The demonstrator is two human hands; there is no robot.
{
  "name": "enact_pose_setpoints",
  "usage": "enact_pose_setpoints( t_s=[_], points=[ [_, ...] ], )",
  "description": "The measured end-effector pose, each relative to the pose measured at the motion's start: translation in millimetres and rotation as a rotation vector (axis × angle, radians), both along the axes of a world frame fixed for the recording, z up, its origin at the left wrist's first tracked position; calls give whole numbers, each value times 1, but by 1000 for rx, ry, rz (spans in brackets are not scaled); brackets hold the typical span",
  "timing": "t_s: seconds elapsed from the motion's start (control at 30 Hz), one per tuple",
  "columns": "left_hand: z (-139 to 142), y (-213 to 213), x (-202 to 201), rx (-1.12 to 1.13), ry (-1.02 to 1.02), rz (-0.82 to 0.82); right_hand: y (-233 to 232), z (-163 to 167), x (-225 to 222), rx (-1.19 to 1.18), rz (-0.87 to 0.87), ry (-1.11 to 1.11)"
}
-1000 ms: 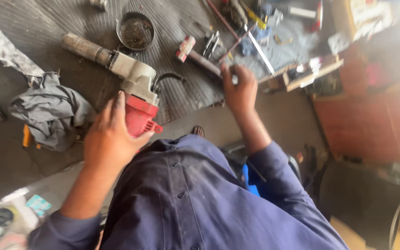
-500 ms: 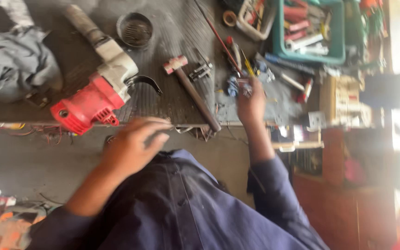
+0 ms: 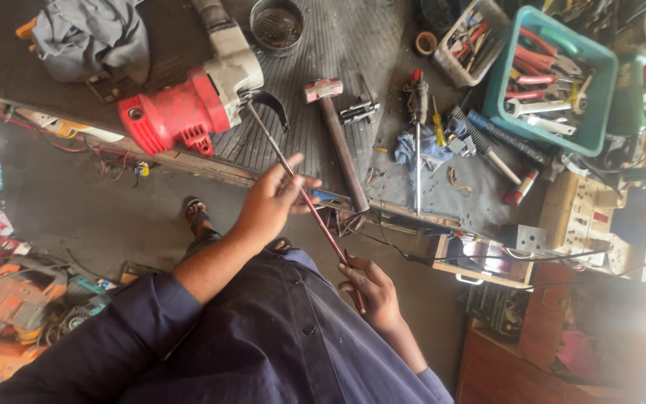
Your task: The person assembles a small electric motor by inserting screws and a metal plate into the motor housing, then uses a metal rod to adjust internal components. They also handle a cylindrical metal part and put on gloves.
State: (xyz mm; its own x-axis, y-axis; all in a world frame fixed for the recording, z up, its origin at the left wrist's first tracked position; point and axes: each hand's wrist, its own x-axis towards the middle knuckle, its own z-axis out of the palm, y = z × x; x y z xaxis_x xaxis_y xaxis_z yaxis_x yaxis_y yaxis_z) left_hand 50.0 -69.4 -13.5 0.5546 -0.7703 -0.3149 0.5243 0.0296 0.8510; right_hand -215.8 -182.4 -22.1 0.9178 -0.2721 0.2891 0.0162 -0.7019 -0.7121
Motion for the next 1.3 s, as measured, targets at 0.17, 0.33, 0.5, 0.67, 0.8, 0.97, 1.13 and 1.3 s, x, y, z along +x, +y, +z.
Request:
enact_pose_setpoints(
  t_s=[0.17, 0.33, 0.5, 0.67, 0.8, 0.97, 1.13, 1.3],
  points=[
    [-5, -1, 25, 59, -225, 42, 11, -12, 5, -30, -94, 52],
    [-5, 0, 47, 43, -364, -97, 30, -6, 6, -76, -167, 71],
    [1, 1, 60, -40, -258, -170, 56, 5, 12, -216, -235, 133],
    [8, 8, 66, -132, -199, -238, 82, 9, 16, -240, -322, 157],
    [11, 10, 71, -112, -231, -265, 92, 12, 19, -297, -329, 147],
    [19, 9, 69, -155, -221, -260, 89, 27, 28, -423, -266, 84],
    [28, 10, 65, -5, -220, -209, 84, 41, 29, -492, -276, 18],
    [30, 17, 64, -15, -85, -253, 94, 25, 23, -169, -474, 130]
  ],
)
